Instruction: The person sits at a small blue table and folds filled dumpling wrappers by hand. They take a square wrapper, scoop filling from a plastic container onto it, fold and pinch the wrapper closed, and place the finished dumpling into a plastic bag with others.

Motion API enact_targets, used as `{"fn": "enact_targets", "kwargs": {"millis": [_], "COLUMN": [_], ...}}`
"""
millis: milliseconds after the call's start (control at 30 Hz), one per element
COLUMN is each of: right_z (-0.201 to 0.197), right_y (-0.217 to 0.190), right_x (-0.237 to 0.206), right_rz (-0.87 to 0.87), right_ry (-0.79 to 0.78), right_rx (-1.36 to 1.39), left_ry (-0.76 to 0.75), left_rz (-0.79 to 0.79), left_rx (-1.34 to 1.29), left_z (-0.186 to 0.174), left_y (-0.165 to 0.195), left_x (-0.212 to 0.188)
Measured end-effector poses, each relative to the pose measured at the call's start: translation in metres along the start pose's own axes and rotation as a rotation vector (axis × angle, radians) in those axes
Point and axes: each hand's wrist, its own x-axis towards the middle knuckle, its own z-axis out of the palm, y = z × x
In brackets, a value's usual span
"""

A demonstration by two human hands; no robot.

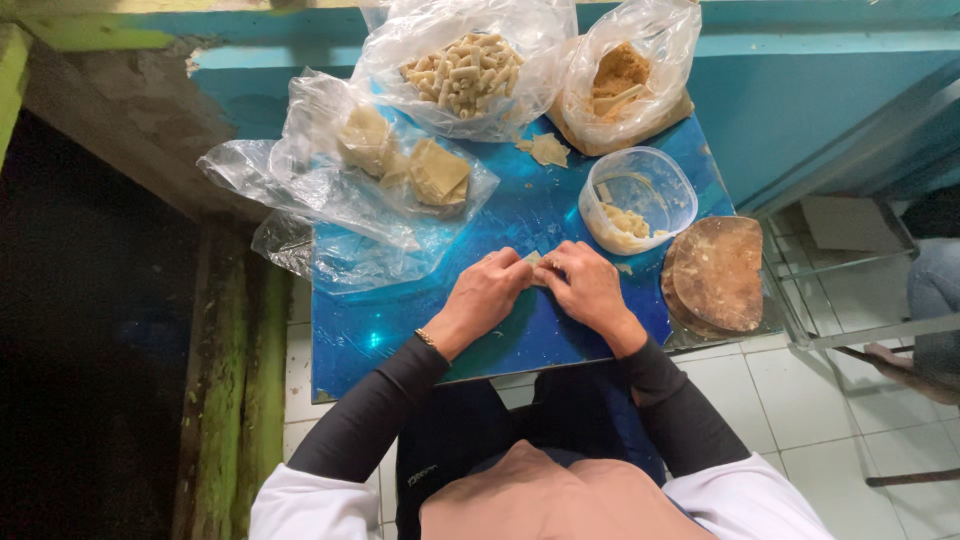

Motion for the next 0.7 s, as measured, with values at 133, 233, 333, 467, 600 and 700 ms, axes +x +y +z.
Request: {"fn": "enact_targets", "kwargs": {"millis": [133, 233, 333, 467, 600, 700], "right_z": [-0.001, -0.003, -0.004, -0.002, -0.001, -0.002], "right_y": [-0.008, -0.012, -0.008, -0.001, -0.002, -0.006], "right_x": [-0.011, -0.016, -0.009, 0.000, -0.002, -0.010], "right_rz": [-0.153, -0.222, -0.206, -0.184, -0.172, -0.284], "right_ry": [0.125, 0.107, 0.112, 0.127, 0.091, 0.185], "right_rx": [-0.172, -0.281, -0.203, -0.132, -0.249, -0.342], "left_ry": [-0.045, -0.081, -0.057, 0.076, -0.003, 0.026], "left_rz": [-0.030, -0.099, -0.165, 0.042, 0.026, -0.014], "left_rx": [0.074, 0.014, -0.114, -0.131, 0.023, 0.025], "left_z": [0.007, 0.005, -0.005, -0.008, 0.003, 0.008], "left_y": [-0.004, -0.007, -0.008, -0.004, -0.007, -0.009], "left_x": [0.003, 0.009, 0.010, 0.003, 0.008, 0.010]}}
